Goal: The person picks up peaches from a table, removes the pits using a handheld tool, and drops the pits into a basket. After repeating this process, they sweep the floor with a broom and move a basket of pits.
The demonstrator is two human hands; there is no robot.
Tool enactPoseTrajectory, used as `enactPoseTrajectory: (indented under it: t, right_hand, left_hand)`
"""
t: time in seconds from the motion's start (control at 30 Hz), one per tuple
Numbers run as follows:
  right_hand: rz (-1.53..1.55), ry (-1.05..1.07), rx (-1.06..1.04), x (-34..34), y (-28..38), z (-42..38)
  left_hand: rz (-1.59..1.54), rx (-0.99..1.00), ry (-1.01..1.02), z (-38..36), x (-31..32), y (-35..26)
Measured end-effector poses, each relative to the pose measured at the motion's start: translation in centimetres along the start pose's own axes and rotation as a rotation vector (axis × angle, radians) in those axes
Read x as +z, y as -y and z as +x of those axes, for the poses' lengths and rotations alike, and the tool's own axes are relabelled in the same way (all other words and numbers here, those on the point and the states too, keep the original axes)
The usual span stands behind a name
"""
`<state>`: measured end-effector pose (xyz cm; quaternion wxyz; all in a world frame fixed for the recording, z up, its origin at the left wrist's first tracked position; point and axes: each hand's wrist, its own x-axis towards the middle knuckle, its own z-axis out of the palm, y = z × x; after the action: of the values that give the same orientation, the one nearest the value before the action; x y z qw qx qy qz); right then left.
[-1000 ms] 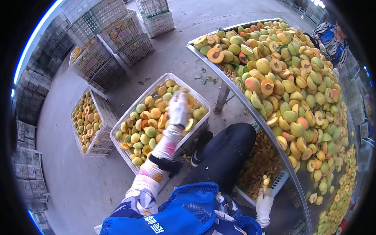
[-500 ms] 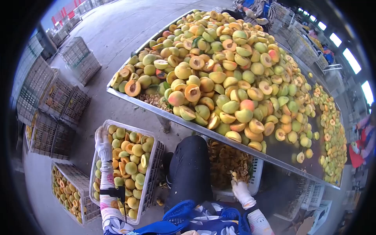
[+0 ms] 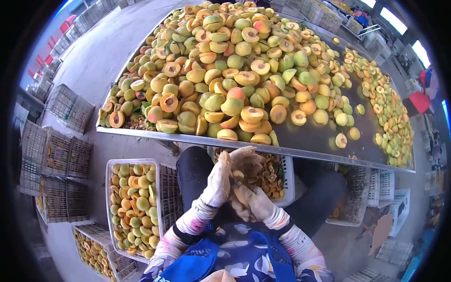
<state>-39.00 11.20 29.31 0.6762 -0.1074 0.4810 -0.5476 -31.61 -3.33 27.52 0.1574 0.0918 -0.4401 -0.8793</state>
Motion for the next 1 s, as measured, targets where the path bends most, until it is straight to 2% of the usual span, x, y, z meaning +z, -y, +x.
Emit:
enactPoseTrajectory:
  t: [0.03, 0.07, 0.1, 0.13, 0.2, 0.23, 0.27, 0.3, 0.33, 0.37, 0.4, 0.43, 0.47, 0.53, 0.57, 0.67, 0.7, 0.73, 0.8, 0.87, 0.93, 0.97, 1.0]
  right_hand:
    - [-0.556, -0.277, -0.467, -1.0, -1.6, 1.5]
    - [-1.092, -0.559, -0.943, -2.1, -3.8, 3.2]
    - [-1.244, -0.593, -0.699, -3.7, -4.6, 3.1]
    - [-1.435, -0.574, -0.247, -6.3, -5.7, 4.4]
    - [-1.727, -0.398, 0.019, -10.8, -8.5, 5.7]
    - [-1.701, -0.416, 0.032, -10.9, -8.6, 5.1]
    - [-1.675, -0.431, 0.049, -11.1, -9.0, 4.4]
    - [-1.638, -0.441, -0.021, -11.5, -9.6, 4.2]
    - [-1.631, -0.469, -0.016, -11.1, -9.4, 4.3]
    - [-1.626, -0.500, -0.011, -10.4, -8.9, 4.3]
    - [-1.618, -0.537, -0.008, -9.6, -8.3, 4.4]
    - [-1.532, -0.607, -0.027, -9.1, -7.6, 4.5]
    - [-1.591, -0.491, 0.046, -10.8, -8.0, 5.5]
    - [-1.673, -0.241, 0.210, -14.7, -11.2, 7.5]
    - [-1.543, -0.423, 0.000, -12.3, -9.5, 6.3]
    - [-1.398, -0.474, 0.024, -10.4, -6.1, 5.6]
    - [-1.520, -0.489, -0.072, -12.3, -8.3, 6.1]
    - [-1.194, -0.519, -0.044, -11.5, -7.6, 5.7]
    - [-0.557, -0.549, 0.028, -8.4, -3.3, 3.0]
    - [-0.344, -0.395, -0.012, -4.3, 0.7, 0.0]
    - [-0.478, -0.289, -0.413, -2.6, 0.8, -1.1]
    - [-0.681, -0.334, -0.667, -1.9, 0.8, -1.0]
    - [-0.887, -0.374, -0.921, -1.3, 0.9, -0.7]
  left_hand:
    - [0.150, 0.195, -0.065, -0.1, 0.5, -0.3]
    - [0.429, 0.366, -0.174, -0.6, 0.0, -0.3]
    - [0.722, 0.550, -0.259, -1.1, -0.3, -1.4]
    - [1.016, 0.749, -0.338, -1.2, -0.5, -3.1]
    - [1.216, 0.867, -0.490, -1.7, -0.9, -7.7]
    - [1.179, 0.887, -0.604, -0.9, -2.4, -9.3]
    - [1.325, 0.900, -0.679, 0.5, -3.9, -11.9]
    - [1.623, 0.836, -0.793, 2.2, -5.2, -14.0]
    - [1.894, 0.709, -0.850, 4.1, -7.8, -15.2]
    - [2.080, 0.479, -0.882, 5.9, -10.4, -15.8]
    - [2.160, 0.272, -0.824, 7.4, -12.9, -16.0]
    - [2.250, 0.229, -0.760, 8.4, -15.1, -15.0]
    - [2.337, 0.178, -0.694, 9.2, -16.4, -14.2]
    - [2.347, 0.264, -0.654, 9.1, -16.1, -13.1]
    - [2.360, 0.325, -0.634, 9.5, -15.8, -13.7]
    - [1.860, 0.563, -0.734, 8.0, -13.6, -14.1]
    - [1.506, 0.608, -0.846, 7.1, -11.4, -13.7]
    - [1.036, 0.624, -0.746, 6.4, -10.9, -13.1]
    - [0.204, 0.389, -0.573, 3.9, -5.0, -12.1]
    - [-0.041, 0.247, -0.384, 2.6, -3.5, -8.7]
    - [-0.172, 0.104, -0.332, 1.8, -1.3, -5.9]
    - [-0.178, 0.126, -0.316, 1.7, 0.1, -4.6]
    - [-0.182, 0.121, -0.434, 1.7, 1.8, -3.7]
